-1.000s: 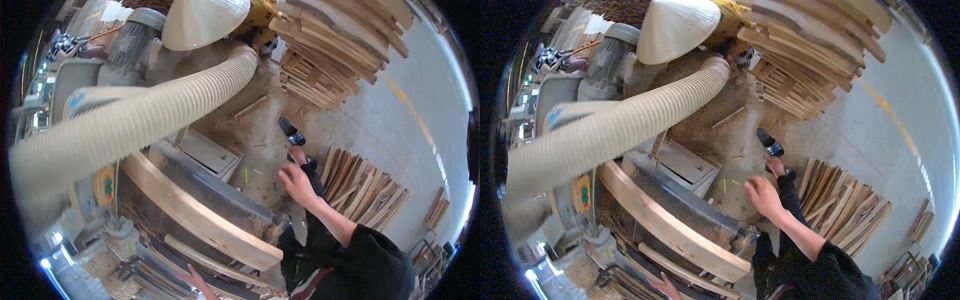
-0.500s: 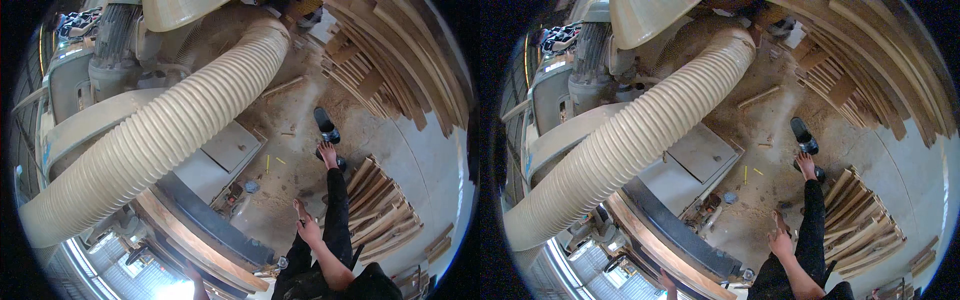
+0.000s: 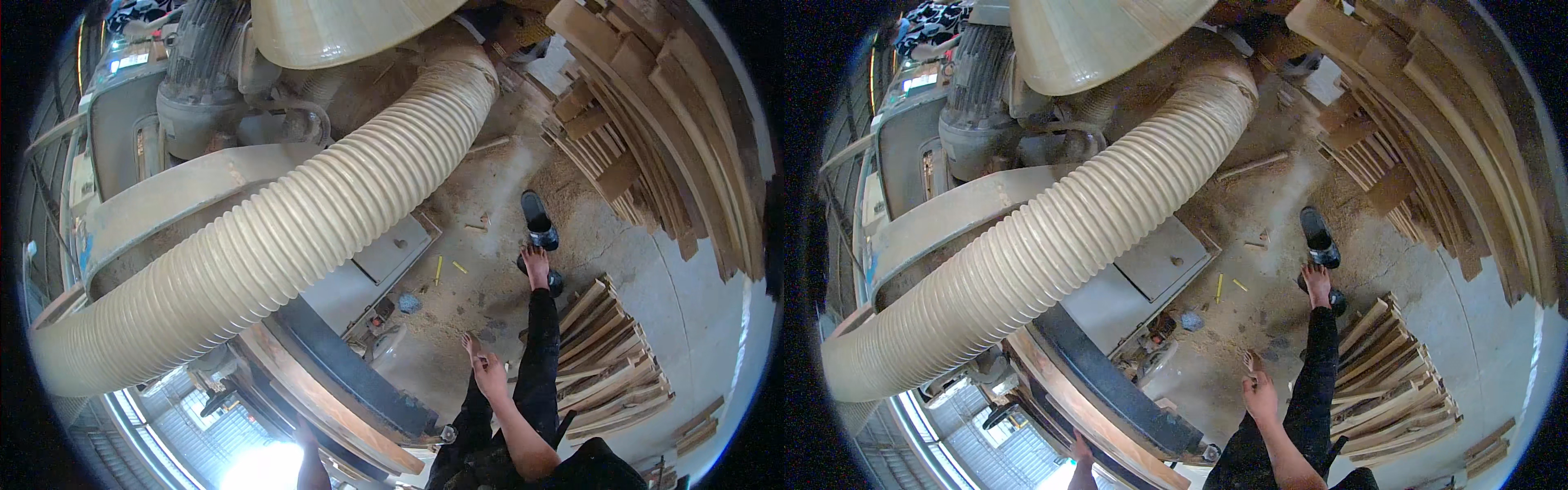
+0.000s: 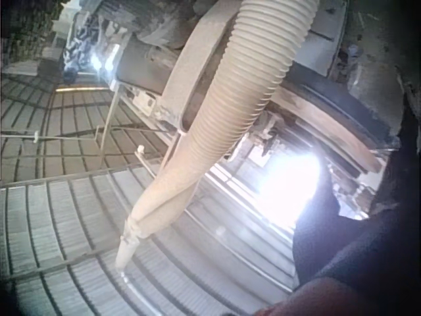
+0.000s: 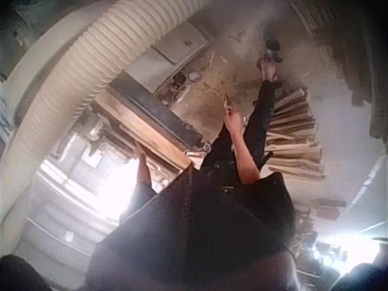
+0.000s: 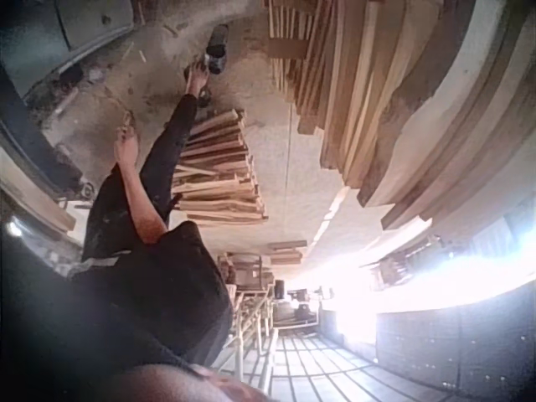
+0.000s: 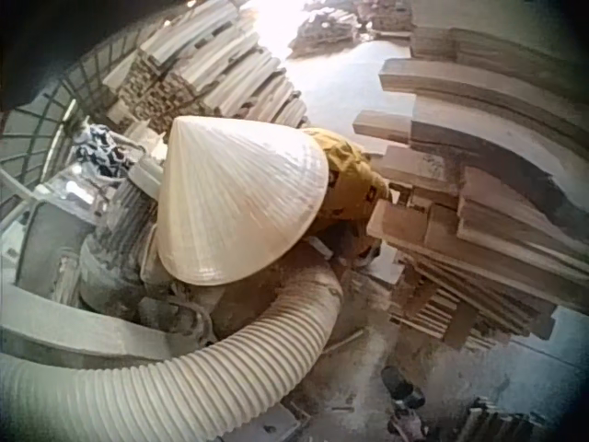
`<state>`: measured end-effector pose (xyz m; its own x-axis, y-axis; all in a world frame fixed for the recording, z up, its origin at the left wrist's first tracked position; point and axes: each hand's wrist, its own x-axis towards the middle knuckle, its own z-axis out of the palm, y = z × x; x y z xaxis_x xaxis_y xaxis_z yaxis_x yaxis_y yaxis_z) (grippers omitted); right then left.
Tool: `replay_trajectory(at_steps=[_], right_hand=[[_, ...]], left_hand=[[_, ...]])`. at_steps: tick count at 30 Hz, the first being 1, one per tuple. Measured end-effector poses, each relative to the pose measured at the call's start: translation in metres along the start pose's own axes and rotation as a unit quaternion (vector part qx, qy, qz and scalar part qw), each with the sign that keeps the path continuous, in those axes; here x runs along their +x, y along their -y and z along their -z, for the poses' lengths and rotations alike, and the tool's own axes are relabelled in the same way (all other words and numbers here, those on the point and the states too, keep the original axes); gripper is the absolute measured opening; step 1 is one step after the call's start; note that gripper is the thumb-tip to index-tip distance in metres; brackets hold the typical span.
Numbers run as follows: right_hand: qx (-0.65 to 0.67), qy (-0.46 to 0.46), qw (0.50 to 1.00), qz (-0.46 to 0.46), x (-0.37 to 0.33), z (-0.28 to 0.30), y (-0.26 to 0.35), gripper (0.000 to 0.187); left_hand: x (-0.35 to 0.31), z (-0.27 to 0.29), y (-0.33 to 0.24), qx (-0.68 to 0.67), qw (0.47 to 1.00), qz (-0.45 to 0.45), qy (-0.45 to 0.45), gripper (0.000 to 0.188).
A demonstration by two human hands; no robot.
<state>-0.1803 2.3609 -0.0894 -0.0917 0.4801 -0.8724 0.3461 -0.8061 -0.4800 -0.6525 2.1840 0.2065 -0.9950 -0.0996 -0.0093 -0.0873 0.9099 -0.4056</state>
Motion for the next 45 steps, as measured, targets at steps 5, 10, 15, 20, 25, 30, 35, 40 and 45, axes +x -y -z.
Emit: replay_trajectory(at_steps=[5, 10, 15, 20, 25, 30, 35, 40, 45], right_hand=[[-0.012, -0.039, 0.999, -0.005, 0.003, 0.009, -0.003, 0.03], [-0.037, -0.056, 0.998, 0.003, 0.017, 0.034, 0.001, 0.035], [-0.39, -0.032, 0.919, -0.038, 0.045, 0.092, 0.004, 0.073], [-0.482, 0.088, 0.868, -0.081, 0.051, 0.115, 0.011, 0.073], [-0.423, 0.018, 0.899, -0.111, 0.034, 0.111, 0.02, 0.068], [-0.422, 0.003, 0.896, -0.136, 0.03, 0.113, 0.015, 0.058], [-0.421, -0.026, 0.901, -0.102, 0.038, 0.108, 0.005, 0.049], [-0.37, -0.119, 0.912, -0.128, 0.037, 0.104, -0.003, 0.045], [-0.368, -0.147, 0.907, -0.144, 0.037, 0.103, -0.007, 0.04]], left_hand=[[-0.002, -0.006, -0.003, -0.08, 0.997, -0.017, 0.001, 0.116], [0.004, -0.009, 0.006, -0.078, 0.996, -0.027, 0.034, 0.108], [0.007, -0.004, 0.009, -0.086, 0.991, -0.068, 0.076, 0.101], [-0.01, 0.002, -0.008, -0.1, 0.99, -0.075, 0.07, 0.104], [-0.022, 0.006, -0.013, 0.053, 0.999, -0.004, 0.01, 0.107], [-0.001, 0.0, 0.003, 0.038, 0.996, -0.085, 0.01, 0.106], [0.018, -0.002, 0.013, 0.17, 0.969, -0.158, 0.088, 0.055], [0.019, -0.005, 0.011, -0.047, 0.994, -0.014, 0.096, 0.076], [0.013, -0.007, 0.011, -0.022, 0.993, -0.107, 0.032, 0.094]])
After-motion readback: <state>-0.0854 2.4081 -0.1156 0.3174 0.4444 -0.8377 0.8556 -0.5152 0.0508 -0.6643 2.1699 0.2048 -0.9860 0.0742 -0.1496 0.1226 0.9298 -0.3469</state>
